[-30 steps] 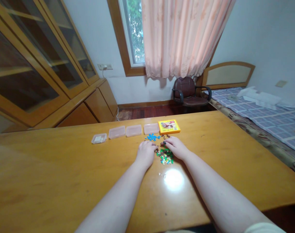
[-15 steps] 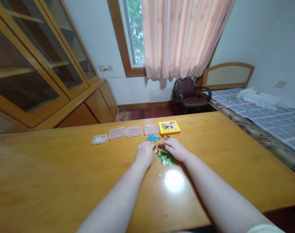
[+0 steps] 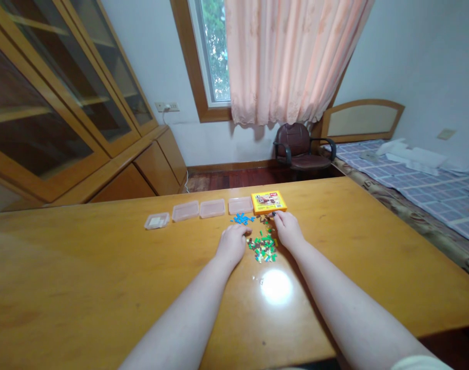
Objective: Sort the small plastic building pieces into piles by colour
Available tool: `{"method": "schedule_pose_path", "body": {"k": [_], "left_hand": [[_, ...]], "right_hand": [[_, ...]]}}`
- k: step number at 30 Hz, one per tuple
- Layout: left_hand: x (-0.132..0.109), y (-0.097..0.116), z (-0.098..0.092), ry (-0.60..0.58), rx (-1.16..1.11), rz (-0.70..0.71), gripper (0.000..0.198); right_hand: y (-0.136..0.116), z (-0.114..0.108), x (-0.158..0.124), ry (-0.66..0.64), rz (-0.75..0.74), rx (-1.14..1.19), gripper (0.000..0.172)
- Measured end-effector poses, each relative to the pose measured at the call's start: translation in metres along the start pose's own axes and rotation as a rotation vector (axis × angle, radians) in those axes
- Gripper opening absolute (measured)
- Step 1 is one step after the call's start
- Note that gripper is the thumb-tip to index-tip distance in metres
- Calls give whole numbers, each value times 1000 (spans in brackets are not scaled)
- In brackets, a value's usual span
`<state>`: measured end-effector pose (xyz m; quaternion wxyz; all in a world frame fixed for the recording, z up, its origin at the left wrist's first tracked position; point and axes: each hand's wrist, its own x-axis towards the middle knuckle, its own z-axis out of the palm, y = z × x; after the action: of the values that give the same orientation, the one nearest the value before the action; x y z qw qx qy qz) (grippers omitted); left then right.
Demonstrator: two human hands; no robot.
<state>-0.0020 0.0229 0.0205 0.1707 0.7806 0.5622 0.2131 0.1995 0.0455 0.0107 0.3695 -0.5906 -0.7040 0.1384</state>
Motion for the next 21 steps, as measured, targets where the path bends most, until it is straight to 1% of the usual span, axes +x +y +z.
{"method": "schedule_pose_path", "body": {"k": [3, 6, 8, 11, 14, 18, 21], "left_hand": [[1, 0, 1, -2, -33, -1, 38], [1, -2, 3, 11, -55, -3, 39], [1, -3, 4, 15, -58, -1, 39], [1, -2, 5, 12, -55, 3, 38], [1, 0, 4, -5, -49, -6, 38], [1, 2, 2, -25, -39, -21, 38], [1, 1, 2, -20, -39, -17, 39]], "right_hand": [[8, 2, 0, 83, 90, 108, 39], [13, 4, 0, 113, 139, 205, 42], [14, 5, 0, 98, 147, 237, 41], [13, 7, 1, 31, 115, 253, 39], [11, 6, 1, -41, 73, 199, 38], [7, 1, 1, -57, 99, 112, 37], [5, -3, 0, -64, 137, 119, 38]]}}
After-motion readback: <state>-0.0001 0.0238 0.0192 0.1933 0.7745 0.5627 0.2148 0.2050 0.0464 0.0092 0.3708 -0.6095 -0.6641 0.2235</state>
